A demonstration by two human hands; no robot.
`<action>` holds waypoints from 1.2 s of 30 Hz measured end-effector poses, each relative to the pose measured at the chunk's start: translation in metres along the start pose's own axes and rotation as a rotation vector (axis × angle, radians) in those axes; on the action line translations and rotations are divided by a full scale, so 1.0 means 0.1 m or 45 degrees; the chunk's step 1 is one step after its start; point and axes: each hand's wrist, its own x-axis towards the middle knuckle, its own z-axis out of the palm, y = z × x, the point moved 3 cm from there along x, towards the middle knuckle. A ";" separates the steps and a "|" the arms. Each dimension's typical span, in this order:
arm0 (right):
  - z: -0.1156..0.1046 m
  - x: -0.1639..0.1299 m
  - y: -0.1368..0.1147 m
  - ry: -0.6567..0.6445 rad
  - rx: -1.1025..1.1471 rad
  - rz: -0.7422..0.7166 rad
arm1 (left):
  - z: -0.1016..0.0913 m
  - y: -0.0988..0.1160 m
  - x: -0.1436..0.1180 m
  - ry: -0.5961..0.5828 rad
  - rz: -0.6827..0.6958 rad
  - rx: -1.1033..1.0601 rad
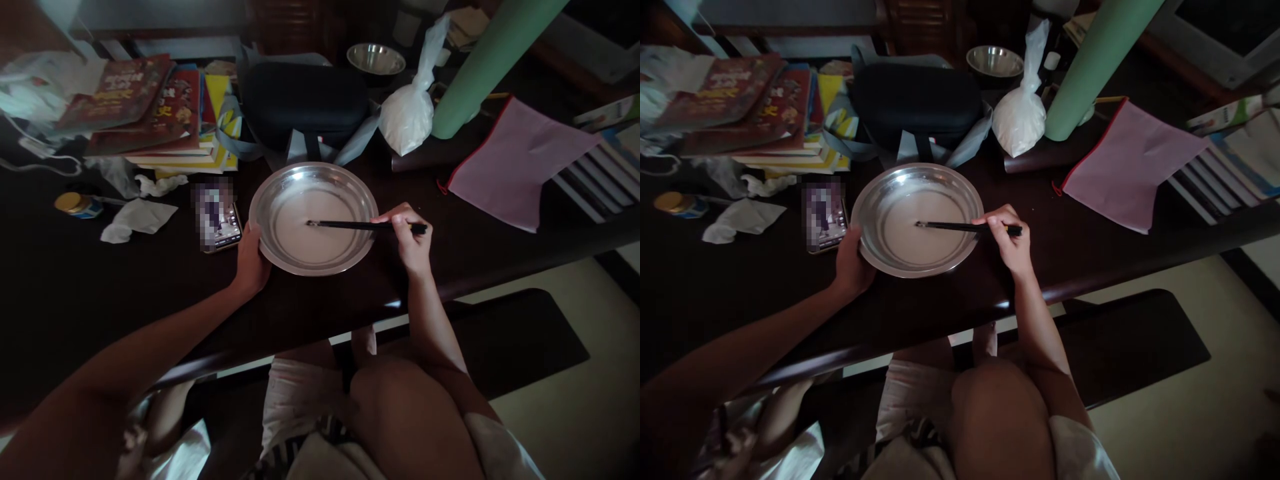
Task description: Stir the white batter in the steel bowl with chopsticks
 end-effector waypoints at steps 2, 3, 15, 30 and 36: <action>-0.03 0.00 -0.01 0.142 0.050 0.000 | 0.02 0.00 0.00 -0.001 -0.001 -0.018; -0.04 0.00 0.00 0.191 0.092 0.007 | 0.02 0.01 0.00 -0.004 -0.003 -0.027; -0.05 0.01 0.00 0.197 0.055 0.012 | 0.02 0.01 0.00 0.001 -0.029 -0.015; -0.05 -0.01 0.02 0.138 0.174 -0.008 | 0.04 0.03 -0.01 0.059 -0.014 -0.055; 0.02 -0.01 0.01 -0.114 0.044 -0.046 | 0.03 0.03 -0.01 0.004 0.002 -0.024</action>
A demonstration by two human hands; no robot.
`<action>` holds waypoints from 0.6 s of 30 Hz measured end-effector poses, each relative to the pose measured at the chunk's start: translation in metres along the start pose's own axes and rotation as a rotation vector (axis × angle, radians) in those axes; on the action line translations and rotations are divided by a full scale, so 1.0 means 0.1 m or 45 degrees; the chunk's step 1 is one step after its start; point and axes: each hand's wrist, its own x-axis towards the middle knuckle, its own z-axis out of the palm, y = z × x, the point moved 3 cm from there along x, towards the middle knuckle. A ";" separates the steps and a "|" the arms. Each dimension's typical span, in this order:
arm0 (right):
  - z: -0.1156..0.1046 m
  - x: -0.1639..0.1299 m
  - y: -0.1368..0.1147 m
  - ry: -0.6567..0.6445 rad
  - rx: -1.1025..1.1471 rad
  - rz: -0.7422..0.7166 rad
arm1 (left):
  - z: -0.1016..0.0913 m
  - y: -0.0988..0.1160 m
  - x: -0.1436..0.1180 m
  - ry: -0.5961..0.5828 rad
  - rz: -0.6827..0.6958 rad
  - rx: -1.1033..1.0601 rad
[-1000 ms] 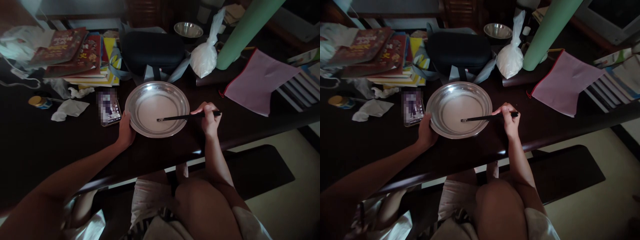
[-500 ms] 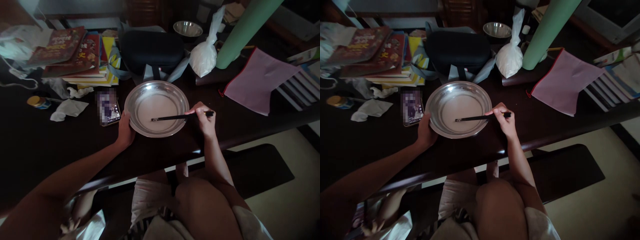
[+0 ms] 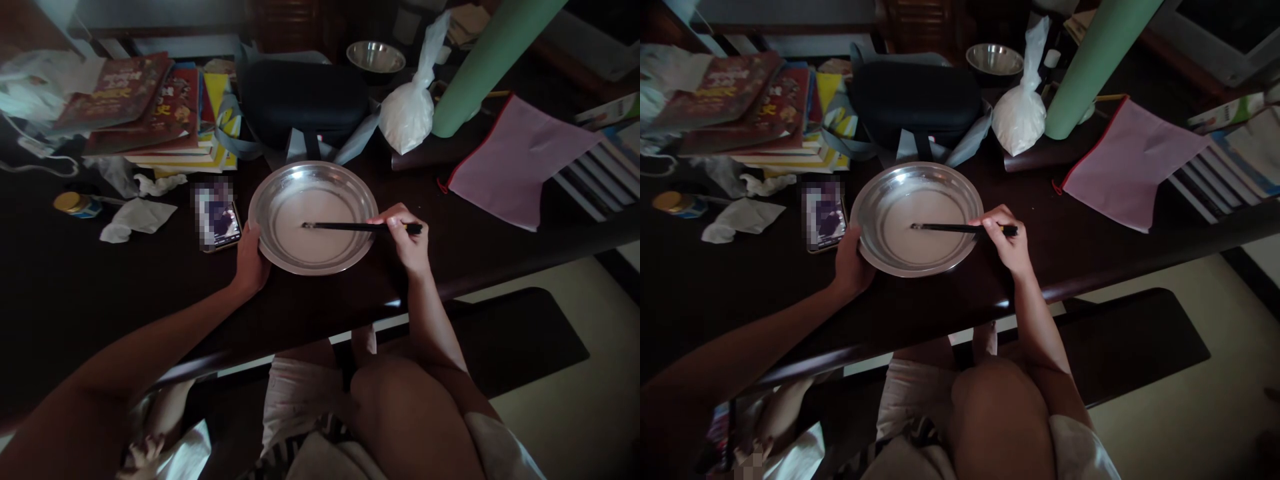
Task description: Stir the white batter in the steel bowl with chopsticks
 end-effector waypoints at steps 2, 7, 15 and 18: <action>-0.03 0.01 -0.01 0.133 -0.017 -0.005 | 0.00 0.00 0.00 0.000 -0.007 0.002; -0.05 -0.01 0.01 0.230 0.106 0.033 | 0.00 0.00 0.00 0.033 -0.001 0.033; -0.04 0.00 -0.03 0.215 -0.027 -0.036 | 0.00 0.00 -0.01 0.029 -0.011 0.038; -0.06 -0.01 -0.03 0.310 0.082 -0.013 | -0.01 -0.01 0.00 0.029 -0.005 0.032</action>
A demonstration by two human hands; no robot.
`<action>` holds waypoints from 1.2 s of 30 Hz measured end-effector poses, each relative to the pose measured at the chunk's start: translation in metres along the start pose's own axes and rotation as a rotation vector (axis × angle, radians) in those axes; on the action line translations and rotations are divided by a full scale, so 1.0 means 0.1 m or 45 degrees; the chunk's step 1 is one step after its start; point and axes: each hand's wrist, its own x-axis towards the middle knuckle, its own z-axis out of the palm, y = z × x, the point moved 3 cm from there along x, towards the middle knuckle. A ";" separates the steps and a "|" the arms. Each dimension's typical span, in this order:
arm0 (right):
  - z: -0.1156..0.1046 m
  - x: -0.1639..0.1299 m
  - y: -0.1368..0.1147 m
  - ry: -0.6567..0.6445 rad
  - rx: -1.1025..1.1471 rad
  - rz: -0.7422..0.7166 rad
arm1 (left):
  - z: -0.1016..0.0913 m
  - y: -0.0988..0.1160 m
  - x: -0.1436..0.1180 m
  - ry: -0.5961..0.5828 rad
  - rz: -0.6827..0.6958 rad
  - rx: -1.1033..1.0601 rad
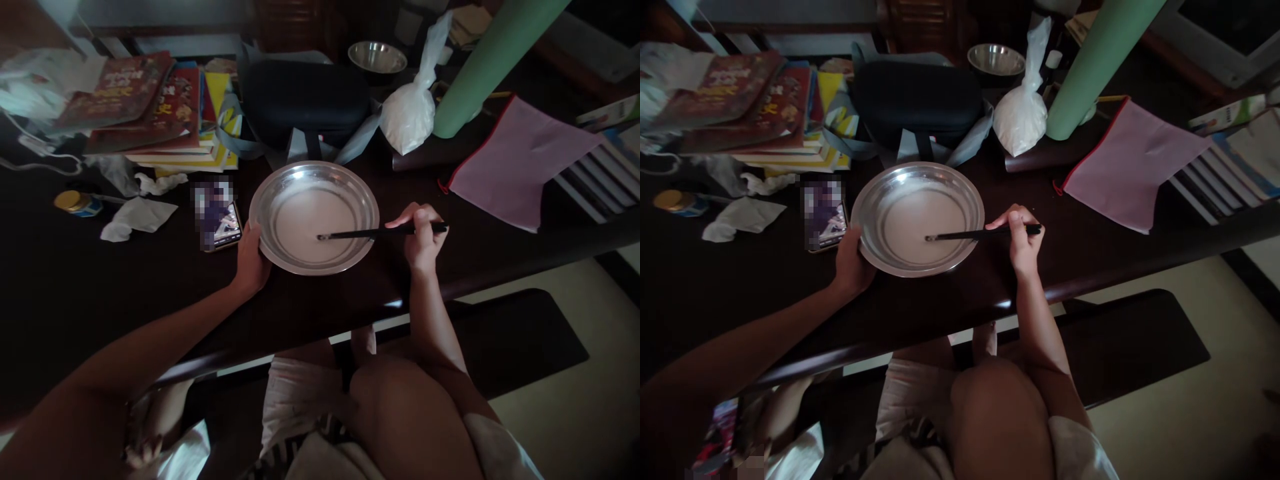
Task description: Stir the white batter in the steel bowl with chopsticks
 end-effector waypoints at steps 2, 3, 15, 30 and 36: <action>0.02 -0.01 0.01 -0.121 0.005 0.045 | 0.00 -0.01 0.01 -0.001 0.008 -0.005; 0.04 -0.02 0.02 -0.202 -0.013 0.062 | 0.00 -0.01 0.01 -0.003 0.011 -0.009; 0.04 -0.02 0.00 -0.184 -0.008 0.072 | 0.03 0.02 -0.01 0.004 0.009 -0.023; 0.07 -0.02 0.01 -0.322 -0.111 0.014 | 0.00 0.00 0.01 -0.005 0.002 -0.020; 0.00 -0.01 0.02 -0.003 -0.024 0.075 | 0.03 0.02 -0.02 0.009 -0.014 -0.005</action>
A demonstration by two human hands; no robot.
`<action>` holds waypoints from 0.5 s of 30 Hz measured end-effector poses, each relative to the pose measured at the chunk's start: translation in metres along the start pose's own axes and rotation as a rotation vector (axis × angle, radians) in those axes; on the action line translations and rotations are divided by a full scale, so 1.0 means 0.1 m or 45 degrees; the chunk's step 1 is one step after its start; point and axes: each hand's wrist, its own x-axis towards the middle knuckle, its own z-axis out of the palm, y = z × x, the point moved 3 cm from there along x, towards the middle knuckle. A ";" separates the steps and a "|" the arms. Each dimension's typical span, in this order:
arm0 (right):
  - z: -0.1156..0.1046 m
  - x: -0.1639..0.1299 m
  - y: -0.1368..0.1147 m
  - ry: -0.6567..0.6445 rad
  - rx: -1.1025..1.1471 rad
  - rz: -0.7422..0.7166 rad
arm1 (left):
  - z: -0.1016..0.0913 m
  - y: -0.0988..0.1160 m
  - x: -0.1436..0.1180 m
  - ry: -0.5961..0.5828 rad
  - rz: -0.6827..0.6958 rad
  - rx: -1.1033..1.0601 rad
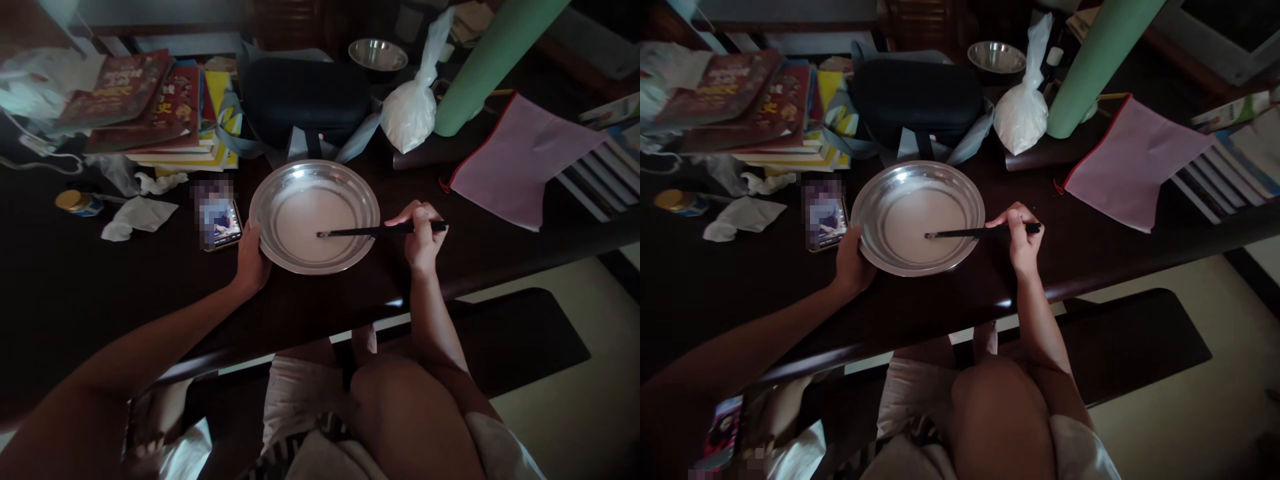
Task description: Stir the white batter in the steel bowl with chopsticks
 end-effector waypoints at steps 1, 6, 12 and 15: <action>0.01 0.00 0.00 -0.042 0.014 0.016 | 0.01 0.01 -0.01 0.000 0.005 0.007; 0.06 -0.01 -0.02 -0.288 -0.064 -0.043 | 0.02 0.02 -0.01 0.012 0.008 0.019; 0.02 -0.01 -0.04 -0.037 0.032 -0.059 | -0.01 -0.01 0.00 -0.001 0.013 0.032; 0.05 -0.01 -0.03 -0.203 0.072 -0.073 | -0.01 -0.01 0.01 -0.015 0.020 0.027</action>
